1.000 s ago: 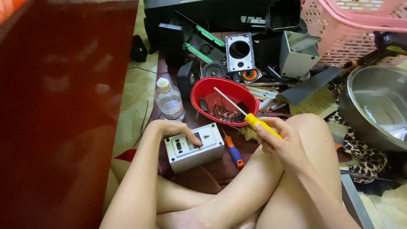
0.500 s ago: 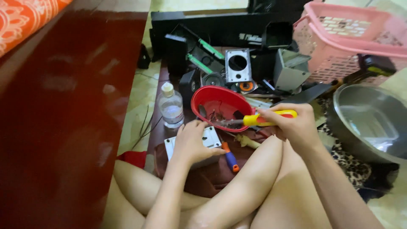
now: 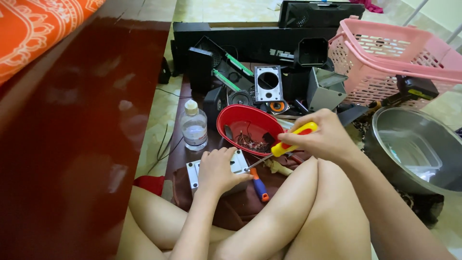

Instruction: Assembling internal components into a plastic control box using a manual screwdriver.

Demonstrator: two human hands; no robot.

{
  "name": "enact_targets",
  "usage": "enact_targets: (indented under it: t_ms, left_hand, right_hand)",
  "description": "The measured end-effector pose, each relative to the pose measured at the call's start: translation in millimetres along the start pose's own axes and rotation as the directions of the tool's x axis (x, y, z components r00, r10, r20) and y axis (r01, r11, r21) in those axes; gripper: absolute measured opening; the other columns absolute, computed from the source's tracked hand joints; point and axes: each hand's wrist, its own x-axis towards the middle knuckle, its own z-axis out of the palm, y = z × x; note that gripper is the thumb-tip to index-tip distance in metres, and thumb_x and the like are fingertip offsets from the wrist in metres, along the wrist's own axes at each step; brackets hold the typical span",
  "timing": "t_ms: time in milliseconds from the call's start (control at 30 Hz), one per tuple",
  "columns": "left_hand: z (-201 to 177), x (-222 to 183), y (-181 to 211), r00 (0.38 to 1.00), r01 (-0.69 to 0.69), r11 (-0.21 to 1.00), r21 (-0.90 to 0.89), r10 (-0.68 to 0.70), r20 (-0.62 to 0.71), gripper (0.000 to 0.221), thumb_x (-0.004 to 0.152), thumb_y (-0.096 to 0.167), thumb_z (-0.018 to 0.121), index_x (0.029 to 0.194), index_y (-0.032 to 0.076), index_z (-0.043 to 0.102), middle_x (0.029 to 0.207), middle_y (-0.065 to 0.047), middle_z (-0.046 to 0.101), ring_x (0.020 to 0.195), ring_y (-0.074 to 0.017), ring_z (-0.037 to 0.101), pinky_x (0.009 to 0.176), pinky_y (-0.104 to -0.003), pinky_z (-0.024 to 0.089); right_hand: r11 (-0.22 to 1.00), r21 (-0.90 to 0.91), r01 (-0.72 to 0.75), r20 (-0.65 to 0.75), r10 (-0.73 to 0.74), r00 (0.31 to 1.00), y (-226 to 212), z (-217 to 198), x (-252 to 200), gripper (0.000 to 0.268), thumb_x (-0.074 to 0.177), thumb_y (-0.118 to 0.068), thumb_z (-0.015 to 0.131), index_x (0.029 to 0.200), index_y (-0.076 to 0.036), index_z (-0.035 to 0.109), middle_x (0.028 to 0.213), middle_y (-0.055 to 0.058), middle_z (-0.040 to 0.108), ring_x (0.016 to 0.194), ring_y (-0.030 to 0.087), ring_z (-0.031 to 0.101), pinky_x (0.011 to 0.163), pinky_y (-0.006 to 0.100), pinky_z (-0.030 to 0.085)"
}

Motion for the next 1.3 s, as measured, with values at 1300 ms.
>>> enact_targets:
  t_ms: [1300]
  left_hand:
    - [36.5, 16.5, -4.5, 0.946, -0.229, 0.652, -0.723, -0.024, -0.322, 0.013, 0.060, 0.019, 0.081, 0.070, 0.018, 0.073, 0.060, -0.003, 0.068, 0.075, -0.0223, 0.068, 0.097, -0.030, 0.037]
  right_hand:
    - [0.850, -0.511, 0.127, 0.204, -0.023, 0.979, -55.9, 54.4, 27.6, 0.035, 0.069, -0.036, 0.073, 0.080, -0.003, 0.068, 0.076, 0.014, 0.065, 0.071, 0.029, 0.065, 0.060, 0.033, 0.054]
